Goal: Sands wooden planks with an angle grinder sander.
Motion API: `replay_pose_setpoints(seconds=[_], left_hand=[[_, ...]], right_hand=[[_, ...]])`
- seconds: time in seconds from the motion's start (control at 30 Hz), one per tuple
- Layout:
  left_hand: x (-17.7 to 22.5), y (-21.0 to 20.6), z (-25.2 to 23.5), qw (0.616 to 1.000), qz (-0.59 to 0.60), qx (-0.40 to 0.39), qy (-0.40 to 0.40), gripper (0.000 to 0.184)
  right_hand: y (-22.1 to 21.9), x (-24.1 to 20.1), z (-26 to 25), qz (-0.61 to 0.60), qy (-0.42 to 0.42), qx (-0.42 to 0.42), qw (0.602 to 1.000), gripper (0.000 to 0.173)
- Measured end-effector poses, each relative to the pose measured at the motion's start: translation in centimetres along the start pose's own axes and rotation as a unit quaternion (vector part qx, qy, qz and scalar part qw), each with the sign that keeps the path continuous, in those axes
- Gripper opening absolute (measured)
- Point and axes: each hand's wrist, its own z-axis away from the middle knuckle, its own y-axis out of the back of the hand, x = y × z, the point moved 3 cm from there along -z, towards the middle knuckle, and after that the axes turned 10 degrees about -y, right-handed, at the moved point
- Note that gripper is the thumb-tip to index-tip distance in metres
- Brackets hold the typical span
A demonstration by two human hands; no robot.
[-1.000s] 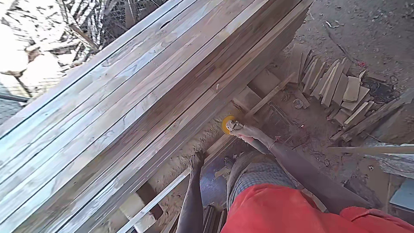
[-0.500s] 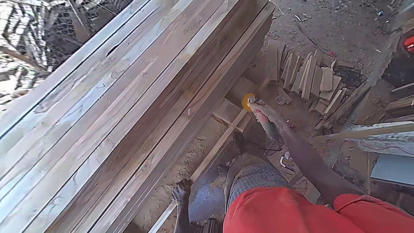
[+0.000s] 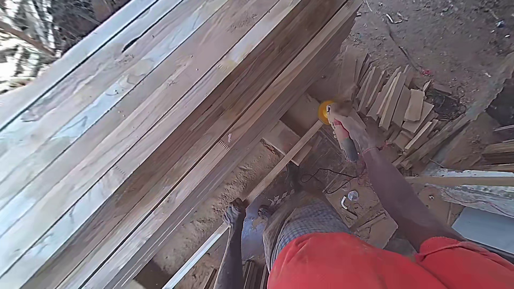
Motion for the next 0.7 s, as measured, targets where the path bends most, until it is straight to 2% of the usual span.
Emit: replay_pose_setpoints(seconds=[0.07,0.1,0.17,0.2,0.23,0.3,0.37,0.57,0.63,0.7], left_hand=[[2.6,0.6,-0.7,0.997,0.052,0.002,-0.062,0.068],[3.5,0.8,-1.1,0.989,0.076,0.011,-0.125,0.073],[3.8,0.8,-1.4,0.96,0.109,0.01,-0.258,0.071],[3.1,0.7,-1.3,0.948,0.116,0.004,-0.297,0.067],[1.5,0.7,-0.9,0.946,0.116,-0.011,-0.304,0.062],[-3.5,0.5,0.1,0.962,0.087,-0.039,-0.257,0.058],[-10.2,-0.3,1.3,0.975,0.058,-0.05,-0.207,0.054],[-33.1,-2.3,5.9,0.992,0.007,-0.078,-0.101,0.049],[-38.7,-2.7,7.1,0.996,-0.003,-0.079,-0.043,0.048],[-41.6,-3.7,7.6,0.998,-0.015,-0.065,-0.01,0.043]], right_hand=[[-2.9,0.8,1.7,0.034,-0.003,-0.013,0.999,0.068],[-4.3,1.2,2.9,0.046,-0.003,-0.017,0.999,0.068],[-7.3,1.9,7.3,0.065,0.008,-0.027,0.997,0.063],[-8.9,2.4,9.5,0.075,0.012,-0.032,0.997,0.061],[-10.7,3.4,10.6,0.084,0.018,-0.038,0.996,0.059],[-14.2,6.0,9.9,0.094,0.026,-0.058,0.994,0.064],[-17.7,8.9,10.0,0.114,0.033,-0.07,0.99,0.067],[-29.2,15.1,19.8,0.194,0.037,-0.118,0.973,0.066],[-33.1,17.2,21.9,0.231,0.043,-0.144,0.961,0.064],[-36.9,19.4,23.6,0.261,0.048,-0.184,0.946,0.062]])
